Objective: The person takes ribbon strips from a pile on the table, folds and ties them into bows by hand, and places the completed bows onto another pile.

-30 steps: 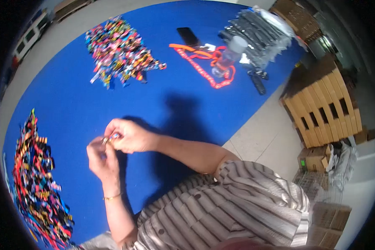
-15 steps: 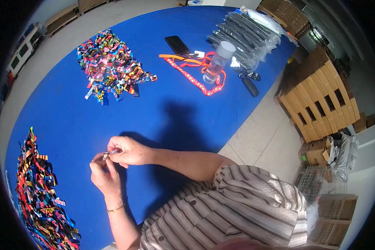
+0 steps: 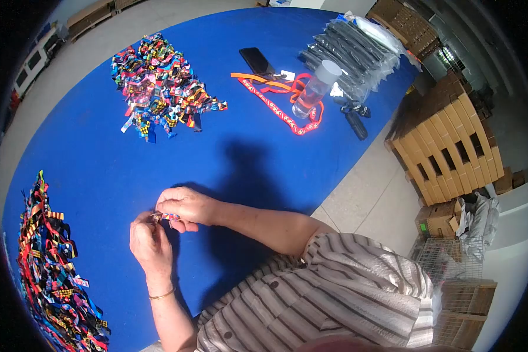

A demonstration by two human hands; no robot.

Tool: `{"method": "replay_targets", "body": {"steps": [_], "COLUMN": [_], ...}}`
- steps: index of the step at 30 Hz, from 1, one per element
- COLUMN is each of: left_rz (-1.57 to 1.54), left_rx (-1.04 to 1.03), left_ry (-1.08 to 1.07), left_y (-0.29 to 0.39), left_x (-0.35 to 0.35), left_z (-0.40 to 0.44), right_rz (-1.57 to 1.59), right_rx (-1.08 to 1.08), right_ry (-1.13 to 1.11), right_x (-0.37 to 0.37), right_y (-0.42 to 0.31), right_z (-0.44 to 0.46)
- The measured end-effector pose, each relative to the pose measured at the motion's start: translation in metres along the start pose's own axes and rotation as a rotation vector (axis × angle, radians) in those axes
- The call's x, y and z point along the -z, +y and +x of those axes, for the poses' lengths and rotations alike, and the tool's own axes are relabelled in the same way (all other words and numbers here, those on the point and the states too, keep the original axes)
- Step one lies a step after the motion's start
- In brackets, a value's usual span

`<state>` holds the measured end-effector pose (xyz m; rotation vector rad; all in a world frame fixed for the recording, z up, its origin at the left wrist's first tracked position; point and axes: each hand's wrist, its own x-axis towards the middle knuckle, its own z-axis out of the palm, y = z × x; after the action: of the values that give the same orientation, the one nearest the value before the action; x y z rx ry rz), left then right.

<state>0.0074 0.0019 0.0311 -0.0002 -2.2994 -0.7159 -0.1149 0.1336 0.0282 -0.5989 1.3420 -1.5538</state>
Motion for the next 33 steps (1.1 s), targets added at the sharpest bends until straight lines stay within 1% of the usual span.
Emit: {"method": "replay_targets", "body": {"steps": [4, 8, 10, 13, 17, 20, 23, 25, 27, 29, 33], "left_rz": [0.007, 0.063, 0.096, 0.145, 0.158, 0.167, 0.179, 0.198, 0.218, 0.226, 0.238], "left_rx": [-0.024, 0.022, 0.075, 0.045, 0.051, 0.013, -0.027, -0.039, -0.022, -0.021, -0.042], "left_ry": [-0.019, 0.017, 0.029, 0.032, -0.015, -0.049, -0.068, -0.073, -0.079, -0.066, -0.07], "left_y": [0.005, 0.0, 0.001, 0.001, 0.0, 0.002, 0.004, 0.003, 0.002, -0.001, -0.002], "left_x": [0.001, -0.002, -0.003, 0.0, 0.0, 0.002, 0.004, 0.003, 0.003, 0.003, 0.001], "left_z": [0.002, -0.002, -0.004, -0.003, -0.004, -0.002, -0.001, -0.002, -0.003, -0.004, -0.005], "right_rz": [-0.064, -0.177, -0.181, -0.193, -0.199, -0.142, -0.161, -0.161, -0.153, -0.108, -0.121], "right_rx": [0.038, 0.044, 0.058, 0.055, 0.046, 0.033, -0.008, -0.021, 0.008, -0.01, 0.003], "right_ry": [0.026, 0.044, 0.022, 0.025, 0.043, -0.018, -0.01, 0.009, -0.019, -0.043, 0.049], "right_x": [-0.001, -0.003, -0.004, -0.005, -0.003, 0.002, 0.002, 0.001, 0.005, 0.007, 0.004], "right_y": [0.001, -0.001, -0.004, -0.002, -0.004, 0.0, -0.004, -0.006, -0.001, -0.002, -0.005], "right_z": [0.002, 0.002, 0.0, 0.001, -0.002, 0.001, 0.0, 0.0, 0.003, 0.003, 0.002]}}
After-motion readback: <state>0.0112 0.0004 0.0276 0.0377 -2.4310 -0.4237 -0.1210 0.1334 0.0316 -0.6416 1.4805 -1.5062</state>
